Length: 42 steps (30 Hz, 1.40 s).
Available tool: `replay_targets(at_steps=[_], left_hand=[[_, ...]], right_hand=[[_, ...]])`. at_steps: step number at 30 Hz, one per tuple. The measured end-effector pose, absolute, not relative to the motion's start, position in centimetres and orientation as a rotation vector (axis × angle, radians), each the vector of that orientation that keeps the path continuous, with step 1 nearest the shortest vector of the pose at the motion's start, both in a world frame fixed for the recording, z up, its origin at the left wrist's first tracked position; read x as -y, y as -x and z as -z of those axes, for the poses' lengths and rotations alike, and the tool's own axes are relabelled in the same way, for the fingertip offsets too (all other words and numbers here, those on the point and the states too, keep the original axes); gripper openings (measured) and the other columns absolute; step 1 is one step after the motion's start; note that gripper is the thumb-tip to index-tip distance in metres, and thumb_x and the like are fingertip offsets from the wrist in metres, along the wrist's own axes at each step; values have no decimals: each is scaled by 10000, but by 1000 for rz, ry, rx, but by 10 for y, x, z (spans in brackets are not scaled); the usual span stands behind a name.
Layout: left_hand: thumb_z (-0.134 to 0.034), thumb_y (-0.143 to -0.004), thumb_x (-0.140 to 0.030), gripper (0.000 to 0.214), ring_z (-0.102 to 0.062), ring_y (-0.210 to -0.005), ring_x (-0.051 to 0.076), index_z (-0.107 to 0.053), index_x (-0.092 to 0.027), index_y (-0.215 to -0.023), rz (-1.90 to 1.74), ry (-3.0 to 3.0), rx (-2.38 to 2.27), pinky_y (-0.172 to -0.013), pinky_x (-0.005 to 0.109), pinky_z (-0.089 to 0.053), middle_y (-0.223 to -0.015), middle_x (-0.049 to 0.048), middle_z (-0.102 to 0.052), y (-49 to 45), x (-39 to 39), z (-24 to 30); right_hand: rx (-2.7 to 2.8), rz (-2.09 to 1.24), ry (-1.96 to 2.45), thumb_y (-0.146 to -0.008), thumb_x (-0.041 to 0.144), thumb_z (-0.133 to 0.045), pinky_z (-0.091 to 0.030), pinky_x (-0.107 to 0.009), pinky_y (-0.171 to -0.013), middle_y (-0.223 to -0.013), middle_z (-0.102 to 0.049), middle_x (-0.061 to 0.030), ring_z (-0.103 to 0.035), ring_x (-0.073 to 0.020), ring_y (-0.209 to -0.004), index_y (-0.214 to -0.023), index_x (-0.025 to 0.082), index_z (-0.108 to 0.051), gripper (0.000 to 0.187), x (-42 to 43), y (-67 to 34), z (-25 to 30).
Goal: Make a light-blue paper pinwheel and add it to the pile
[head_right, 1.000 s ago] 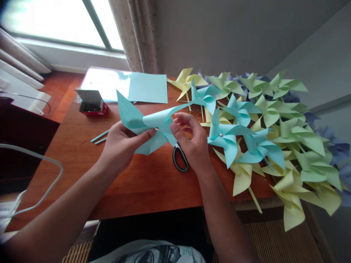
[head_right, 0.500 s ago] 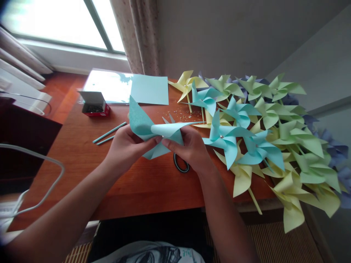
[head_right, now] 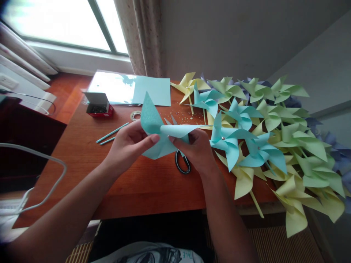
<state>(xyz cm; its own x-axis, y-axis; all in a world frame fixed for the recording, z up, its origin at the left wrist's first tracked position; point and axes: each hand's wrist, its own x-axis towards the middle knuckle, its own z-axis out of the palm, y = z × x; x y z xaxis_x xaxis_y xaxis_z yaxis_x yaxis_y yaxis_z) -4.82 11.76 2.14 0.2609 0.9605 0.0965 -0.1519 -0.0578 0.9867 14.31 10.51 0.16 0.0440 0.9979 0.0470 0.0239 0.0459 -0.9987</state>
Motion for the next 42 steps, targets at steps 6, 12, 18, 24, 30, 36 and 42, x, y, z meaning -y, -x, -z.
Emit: replay_targets(at_steps=[6, 12, 18, 24, 30, 36, 42], left_hand=[[-660, -886, -396, 225, -663, -771, 190, -740, -188, -912, -1211, -1584, -1305, -691, 302, -508, -886, 82, -740, 86, -139, -32], [-617, -851, -351, 189, -657, -754, 269, -757, -225, -864, -622, -2148, -1953, -655, 356, -406, -810, 80, -731, 112, -148, -27], [-560, -875, -399, 226, -683, -804, 291, -741, -276, -929, -207, -2267, -1999, -619, 349, -385, -980, 90, -760, 113, -146, -18], [-517, -891, -334, 254, -699, -852, 333, -749, -252, -954, -144, -2281, -1993, -638, 374, -420, -1054, 118, -759, 111, -146, -17], [-615, -864, -321, 188, -680, -782, 254, -763, -212, -904, -710, -2028, -1566, -706, 352, -487, -862, 79, -748, 102, -146, -20], [-780, -802, -287, 165, -659, -754, 157, -753, -189, -932, -976, -1278, -921, -720, 278, -547, -838, 43, -710, 77, -130, -33], [-773, -828, -239, 106, -617, -687, 121, -730, -174, -901, -906, -968, -696, -662, 234, -508, -784, 28, -662, 62, -117, -37]], right_hand=[[1030, -1131, 1056, -707, 429, -860, -625, -419, -767, -902, -783, 1, -731, -245, -847, -880, 270, -747, 261, -109, -151, -7], [1024, -1192, 1008, -665, 546, -846, -615, -446, -682, -813, -729, -5, -699, -255, -750, -861, 289, -686, 360, -109, -155, -4], [1218, -1155, 969, -729, 657, -727, -543, -382, -620, -645, -546, 24, -595, -210, -635, -726, 275, -523, 433, -112, -158, -5], [1220, -1198, 945, -715, 670, -722, -442, -321, -529, -585, -378, 48, -441, -174, -552, -649, 272, -418, 504, -111, -159, -11], [1129, -1223, 939, -664, 648, -781, -450, -313, -489, -584, -414, 49, -475, -169, -540, -662, 273, -463, 491, -110, -157, -12], [1098, -1261, 958, -640, 652, -800, -498, -334, -525, -612, -481, 35, -519, -175, -563, -650, 269, -461, 512, -108, -153, -10], [1175, -1326, 933, -662, 680, -781, -486, -349, -530, -569, -410, 53, -469, -170, -533, -615, 274, -413, 550, -107, -149, -8]])
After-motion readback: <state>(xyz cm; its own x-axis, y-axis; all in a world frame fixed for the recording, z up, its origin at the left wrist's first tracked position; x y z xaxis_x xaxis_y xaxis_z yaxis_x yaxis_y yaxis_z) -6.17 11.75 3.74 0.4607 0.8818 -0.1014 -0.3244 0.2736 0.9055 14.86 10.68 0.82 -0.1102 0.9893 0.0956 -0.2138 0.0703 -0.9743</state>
